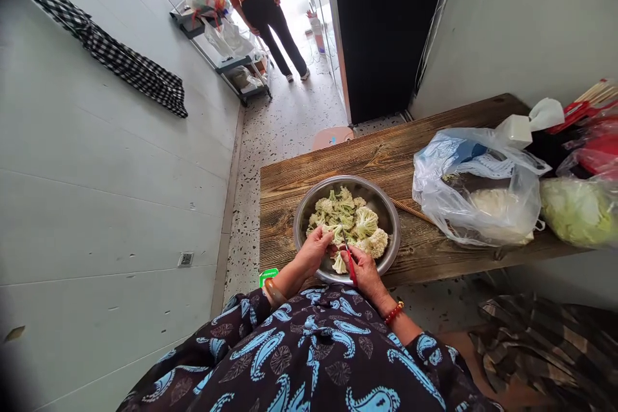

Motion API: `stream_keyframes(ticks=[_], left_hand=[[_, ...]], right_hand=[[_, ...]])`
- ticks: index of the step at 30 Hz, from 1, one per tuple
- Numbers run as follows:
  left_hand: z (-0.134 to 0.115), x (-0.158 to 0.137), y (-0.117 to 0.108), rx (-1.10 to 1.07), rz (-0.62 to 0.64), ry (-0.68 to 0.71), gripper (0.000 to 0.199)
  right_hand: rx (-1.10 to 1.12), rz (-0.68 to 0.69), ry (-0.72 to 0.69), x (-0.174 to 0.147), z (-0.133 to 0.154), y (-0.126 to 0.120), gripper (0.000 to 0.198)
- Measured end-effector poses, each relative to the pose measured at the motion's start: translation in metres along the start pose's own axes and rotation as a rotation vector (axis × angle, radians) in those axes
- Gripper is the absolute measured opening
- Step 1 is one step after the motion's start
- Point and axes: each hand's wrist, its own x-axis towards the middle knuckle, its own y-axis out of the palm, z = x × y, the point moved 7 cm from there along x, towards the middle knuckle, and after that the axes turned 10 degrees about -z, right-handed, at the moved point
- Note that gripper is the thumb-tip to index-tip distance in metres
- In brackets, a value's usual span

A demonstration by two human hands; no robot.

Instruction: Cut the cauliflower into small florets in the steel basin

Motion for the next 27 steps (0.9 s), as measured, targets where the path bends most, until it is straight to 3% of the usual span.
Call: stream_keyframes(ticks=[5, 8, 14, 19, 22, 27], left_hand=[[0.000, 0.000, 0.001, 0.049, 0.059, 0.024, 0.030], [-0.005, -0.002, -0.001, 0.005, 0.122, 0.000, 0.033], [-0.027, -0.010, -0.005, 0.036, 0.210, 0.056, 0.043], [-0.041, -0.016, 0.002, 0.129, 0.278, 0.161, 0.051], [-0.048, -0.019, 0.002, 0.143, 0.274, 0.208, 0.049], [-0.057, -0.024, -0.006, -0.022, 0.211, 0.115, 0.052]], right_hand=[[0.072, 0.024, 0.164, 0.001, -0.012, 0.000, 0.058], [0.109, -0.029, 0.213, 0.004, -0.012, -0.009, 0.060], [0.215, -0.155, 0.032, 0.021, 0.021, -0.025, 0.055], [0.214, -0.101, -0.086, 0.032, 0.049, -0.017, 0.056], [0.184, -0.056, -0.113, 0.031, 0.059, -0.011, 0.052], [0.245, -0.072, -0.021, 0.028, 0.062, -0.008, 0.054]])
